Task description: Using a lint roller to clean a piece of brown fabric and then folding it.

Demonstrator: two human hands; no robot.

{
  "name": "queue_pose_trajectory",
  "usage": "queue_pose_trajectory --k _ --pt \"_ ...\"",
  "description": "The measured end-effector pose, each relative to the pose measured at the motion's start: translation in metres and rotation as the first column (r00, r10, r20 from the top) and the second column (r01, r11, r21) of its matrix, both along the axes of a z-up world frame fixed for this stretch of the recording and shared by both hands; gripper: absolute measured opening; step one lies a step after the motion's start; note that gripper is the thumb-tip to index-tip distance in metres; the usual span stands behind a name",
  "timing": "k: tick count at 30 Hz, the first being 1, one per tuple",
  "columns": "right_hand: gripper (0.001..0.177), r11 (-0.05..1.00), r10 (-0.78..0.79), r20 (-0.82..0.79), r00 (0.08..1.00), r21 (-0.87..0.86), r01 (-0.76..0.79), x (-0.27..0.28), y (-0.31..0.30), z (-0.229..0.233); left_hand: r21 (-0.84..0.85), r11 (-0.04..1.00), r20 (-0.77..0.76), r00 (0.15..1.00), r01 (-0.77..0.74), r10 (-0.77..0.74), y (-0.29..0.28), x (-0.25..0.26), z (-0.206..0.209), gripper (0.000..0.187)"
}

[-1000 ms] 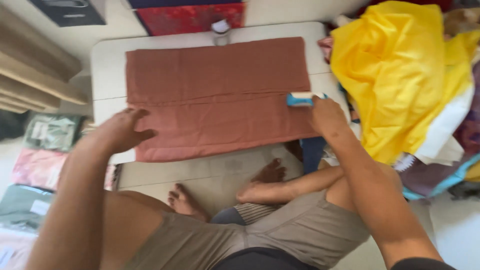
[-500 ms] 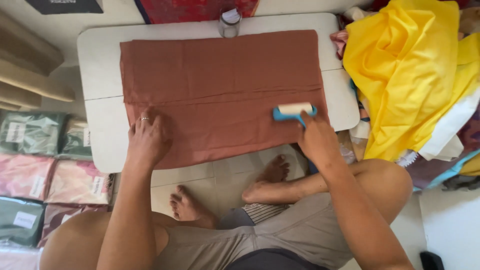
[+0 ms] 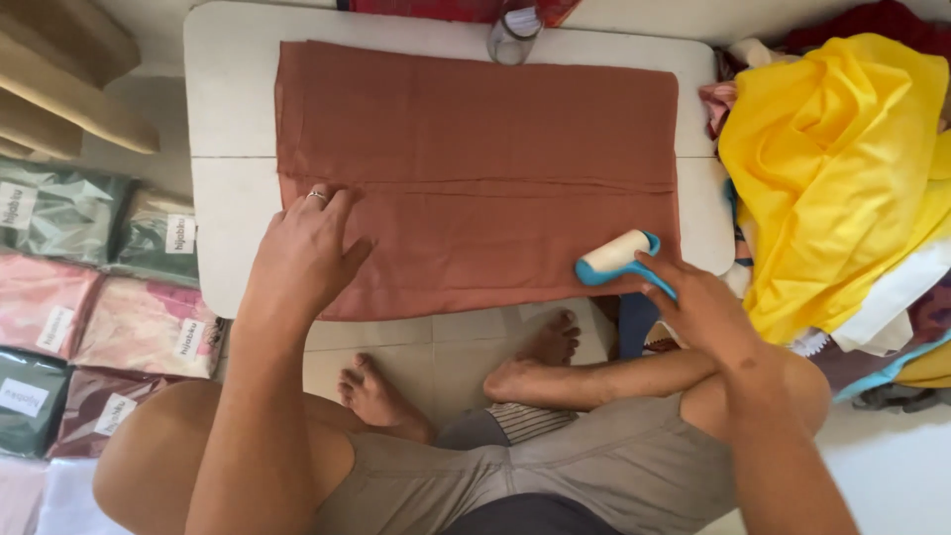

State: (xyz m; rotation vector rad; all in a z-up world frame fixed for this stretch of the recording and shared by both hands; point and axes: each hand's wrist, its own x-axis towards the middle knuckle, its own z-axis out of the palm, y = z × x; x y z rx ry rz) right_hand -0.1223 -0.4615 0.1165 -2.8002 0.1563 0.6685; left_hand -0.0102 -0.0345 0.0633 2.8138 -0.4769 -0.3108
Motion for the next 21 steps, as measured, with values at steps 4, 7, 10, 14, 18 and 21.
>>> queue_pose_trajectory --k 4,7,10,14,18,21 --pt "0.048 0.964 0.257 0.1 0.961 -0.102 -0.247 0.015 -0.04 -0.028 -0.157 0.987 0.05 0.999 -0.014 0.022 0.014 -0.013 0.043 0.048" --pt "0.055 0.939 0.343 0.105 0.934 -0.073 -0.336 0.048 -0.028 -0.039 -0.3 0.954 0.279 0.955 -0.014 0.101 0.031 -0.017 0.058 0.05" --pt "0.062 0.883 0.468 0.061 0.881 -0.027 -0.468 0.078 0.014 -0.053 -0.388 0.919 0.307 0.931 -0.068 0.199 0.046 -0.025 0.076 0.041" --pt "0.051 0.845 0.534 0.111 0.838 -0.04 -0.533 0.11 0.113 -0.061 -0.355 0.917 0.212 0.94 -0.181 0.268 0.059 -0.024 0.076 0.043" --pt "0.046 0.81 0.564 0.173 0.807 0.072 -0.582 0.138 0.208 -0.087 -0.272 0.935 0.071 0.964 -0.229 0.257 0.061 -0.019 0.065 0.048" --pt "0.048 0.813 0.551 0.177 0.815 0.107 -0.573 0.144 0.256 -0.096 -0.236 0.937 0.024 0.962 -0.258 0.271 0.057 -0.022 0.066 0.046"
